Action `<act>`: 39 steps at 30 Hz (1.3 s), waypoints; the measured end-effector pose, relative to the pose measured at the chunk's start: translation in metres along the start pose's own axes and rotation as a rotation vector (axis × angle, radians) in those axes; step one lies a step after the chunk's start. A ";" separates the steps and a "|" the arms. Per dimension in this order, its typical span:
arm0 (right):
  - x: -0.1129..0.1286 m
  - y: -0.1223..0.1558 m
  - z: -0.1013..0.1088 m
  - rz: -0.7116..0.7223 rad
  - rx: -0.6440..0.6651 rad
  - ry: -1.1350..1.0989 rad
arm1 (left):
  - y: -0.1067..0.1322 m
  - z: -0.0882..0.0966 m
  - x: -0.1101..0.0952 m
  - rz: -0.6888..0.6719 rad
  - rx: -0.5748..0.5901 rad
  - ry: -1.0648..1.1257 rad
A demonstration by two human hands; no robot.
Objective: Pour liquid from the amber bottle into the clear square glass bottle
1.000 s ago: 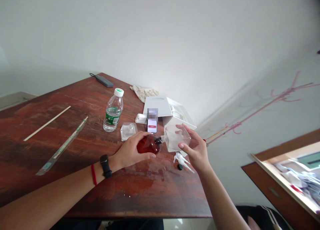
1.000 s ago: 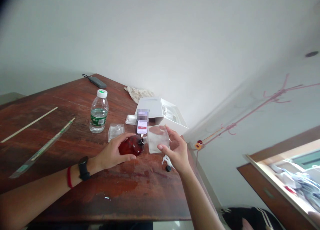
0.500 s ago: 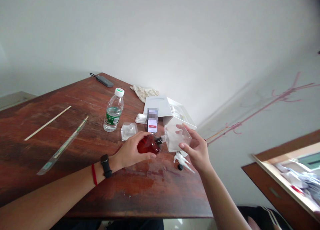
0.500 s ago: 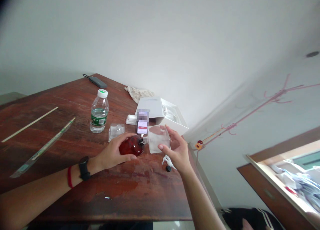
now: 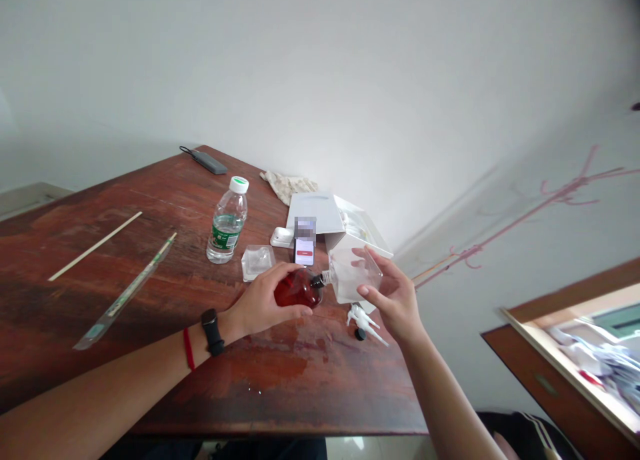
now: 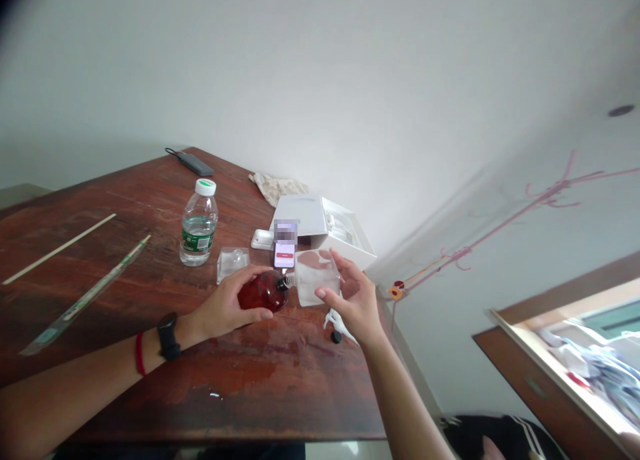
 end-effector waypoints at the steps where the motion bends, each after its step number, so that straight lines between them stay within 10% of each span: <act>1: 0.000 0.000 0.000 -0.001 0.002 -0.001 | 0.000 0.000 0.000 -0.001 0.000 0.001; 39: 0.010 -0.004 0.000 0.049 0.017 0.037 | 0.000 -0.002 0.003 0.002 -0.015 0.044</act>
Point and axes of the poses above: each hand's wrist, its own y-axis away from the middle knuckle, its own z-axis out of the back of the hand, x = y × z, the point moved 2 cm from there along -y, towards the middle knuckle, and after that the axes turned 8 degrees about y, right-handed, at the moved point
